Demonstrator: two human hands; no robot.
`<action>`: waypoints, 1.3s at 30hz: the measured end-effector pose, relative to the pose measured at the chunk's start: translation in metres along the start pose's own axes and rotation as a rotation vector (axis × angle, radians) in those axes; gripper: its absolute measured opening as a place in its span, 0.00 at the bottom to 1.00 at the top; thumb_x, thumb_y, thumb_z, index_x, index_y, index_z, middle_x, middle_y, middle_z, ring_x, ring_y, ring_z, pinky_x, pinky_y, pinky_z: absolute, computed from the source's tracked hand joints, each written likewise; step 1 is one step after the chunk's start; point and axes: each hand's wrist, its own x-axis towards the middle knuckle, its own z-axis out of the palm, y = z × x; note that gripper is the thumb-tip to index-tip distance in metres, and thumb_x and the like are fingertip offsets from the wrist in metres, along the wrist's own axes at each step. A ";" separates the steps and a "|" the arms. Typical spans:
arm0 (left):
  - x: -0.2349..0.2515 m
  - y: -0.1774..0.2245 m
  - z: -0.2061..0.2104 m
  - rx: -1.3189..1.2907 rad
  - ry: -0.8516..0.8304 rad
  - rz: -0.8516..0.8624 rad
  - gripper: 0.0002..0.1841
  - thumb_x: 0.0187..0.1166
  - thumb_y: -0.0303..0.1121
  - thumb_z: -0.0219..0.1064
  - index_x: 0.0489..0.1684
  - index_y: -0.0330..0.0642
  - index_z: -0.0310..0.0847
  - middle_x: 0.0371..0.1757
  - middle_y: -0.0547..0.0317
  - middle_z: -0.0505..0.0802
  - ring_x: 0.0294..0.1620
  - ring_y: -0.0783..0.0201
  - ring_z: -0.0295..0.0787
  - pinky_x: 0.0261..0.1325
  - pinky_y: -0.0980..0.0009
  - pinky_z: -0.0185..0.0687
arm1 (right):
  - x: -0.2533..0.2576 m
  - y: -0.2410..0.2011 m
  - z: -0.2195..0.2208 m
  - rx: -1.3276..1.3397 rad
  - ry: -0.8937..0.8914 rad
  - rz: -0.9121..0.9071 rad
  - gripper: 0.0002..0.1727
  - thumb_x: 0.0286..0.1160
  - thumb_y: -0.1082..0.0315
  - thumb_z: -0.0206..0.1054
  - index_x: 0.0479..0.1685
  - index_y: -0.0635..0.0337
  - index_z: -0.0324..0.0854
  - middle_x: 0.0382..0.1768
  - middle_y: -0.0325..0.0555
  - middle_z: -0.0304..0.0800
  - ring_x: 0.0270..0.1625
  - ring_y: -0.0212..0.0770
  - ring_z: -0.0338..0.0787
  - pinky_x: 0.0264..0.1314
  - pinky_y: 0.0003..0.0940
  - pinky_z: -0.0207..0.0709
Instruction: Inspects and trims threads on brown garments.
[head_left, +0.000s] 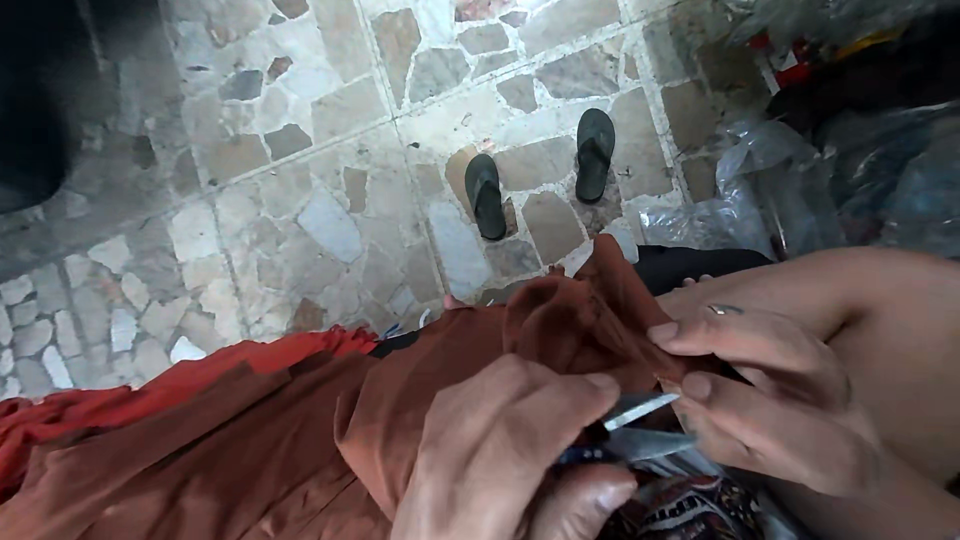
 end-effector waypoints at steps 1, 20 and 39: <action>0.000 -0.001 0.002 0.020 -0.009 0.012 0.20 0.87 0.47 0.65 0.62 0.39 0.83 0.47 0.58 0.89 0.47 0.75 0.85 0.51 0.82 0.80 | -0.001 0.000 -0.001 0.008 -0.014 0.004 0.03 0.80 0.75 0.63 0.39 0.60 0.74 0.56 0.48 0.83 0.50 0.31 0.86 0.55 0.21 0.82; -0.002 -0.001 0.008 0.074 -0.064 0.051 0.22 0.82 0.47 0.70 0.59 0.37 0.88 0.29 0.59 0.91 0.30 0.74 0.83 0.36 0.82 0.75 | -0.001 0.000 0.003 -0.028 0.022 -0.017 0.05 0.79 0.77 0.62 0.35 0.61 0.74 0.52 0.50 0.85 0.46 0.34 0.87 0.51 0.23 0.82; -0.001 -0.004 0.015 0.052 -0.020 0.045 0.21 0.82 0.46 0.69 0.57 0.36 0.88 0.31 0.59 0.91 0.31 0.75 0.84 0.37 0.83 0.77 | 0.002 0.001 0.003 -0.054 -0.008 -0.040 0.04 0.80 0.76 0.61 0.37 0.60 0.75 0.49 0.50 0.88 0.44 0.34 0.88 0.50 0.24 0.82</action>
